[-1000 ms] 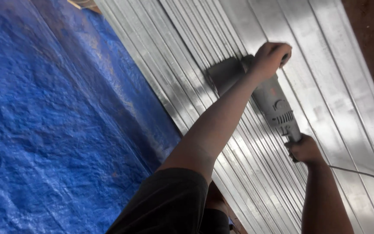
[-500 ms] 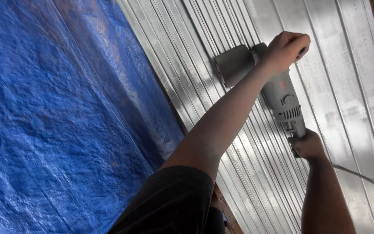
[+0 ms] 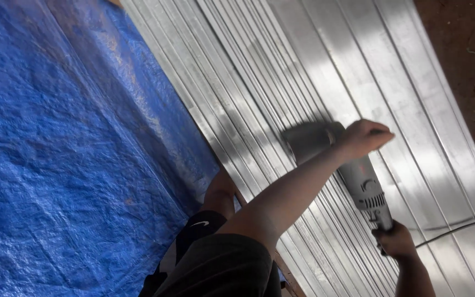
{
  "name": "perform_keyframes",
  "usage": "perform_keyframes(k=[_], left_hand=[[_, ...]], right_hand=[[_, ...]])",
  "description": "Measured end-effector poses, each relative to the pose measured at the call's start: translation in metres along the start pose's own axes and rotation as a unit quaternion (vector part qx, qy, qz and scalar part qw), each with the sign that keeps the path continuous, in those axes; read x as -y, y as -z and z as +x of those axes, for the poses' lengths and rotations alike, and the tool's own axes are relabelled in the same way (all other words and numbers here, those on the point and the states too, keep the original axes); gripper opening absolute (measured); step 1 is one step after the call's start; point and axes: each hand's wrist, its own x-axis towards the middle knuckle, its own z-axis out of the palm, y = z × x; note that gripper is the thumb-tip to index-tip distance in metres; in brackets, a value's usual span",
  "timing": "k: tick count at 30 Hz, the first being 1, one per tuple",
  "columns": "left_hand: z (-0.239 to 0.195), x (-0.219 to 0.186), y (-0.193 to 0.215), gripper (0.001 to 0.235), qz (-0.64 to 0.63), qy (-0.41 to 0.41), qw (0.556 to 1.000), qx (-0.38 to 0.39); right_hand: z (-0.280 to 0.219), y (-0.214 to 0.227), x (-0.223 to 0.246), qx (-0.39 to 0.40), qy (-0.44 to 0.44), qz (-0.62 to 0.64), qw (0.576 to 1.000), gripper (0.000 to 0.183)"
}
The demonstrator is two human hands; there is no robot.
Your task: Polishing the surface of long metal profiles using a power burnishing tool to achieve a uniform finish.
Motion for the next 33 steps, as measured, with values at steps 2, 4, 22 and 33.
perform_keyframes(k=[2, 4, 22, 33], left_hand=[[-0.003, 0.023, -0.031, 0.026, -0.004, 0.032, 0.999, 0.028], [-0.016, 0.019, -0.053, 0.027, -0.008, 0.065, 0.996, 0.057], [0.075, -0.029, 0.040, 0.029, -0.029, 0.037, 0.999, -0.001], [0.110, -0.131, 0.248, 0.038, -0.095, -0.211, 0.966, -0.119]], right_hand=[[-0.008, 0.008, -0.032, -0.005, -0.018, -0.007, 1.000, 0.028], [-0.016, 0.010, -0.061, -0.011, -0.039, -0.013, 0.999, 0.028], [-0.008, 0.004, 0.092, -0.034, 0.012, 0.002, 0.999, 0.017], [-0.002, -0.032, 0.322, -0.009, 0.097, -0.103, 0.990, 0.020]])
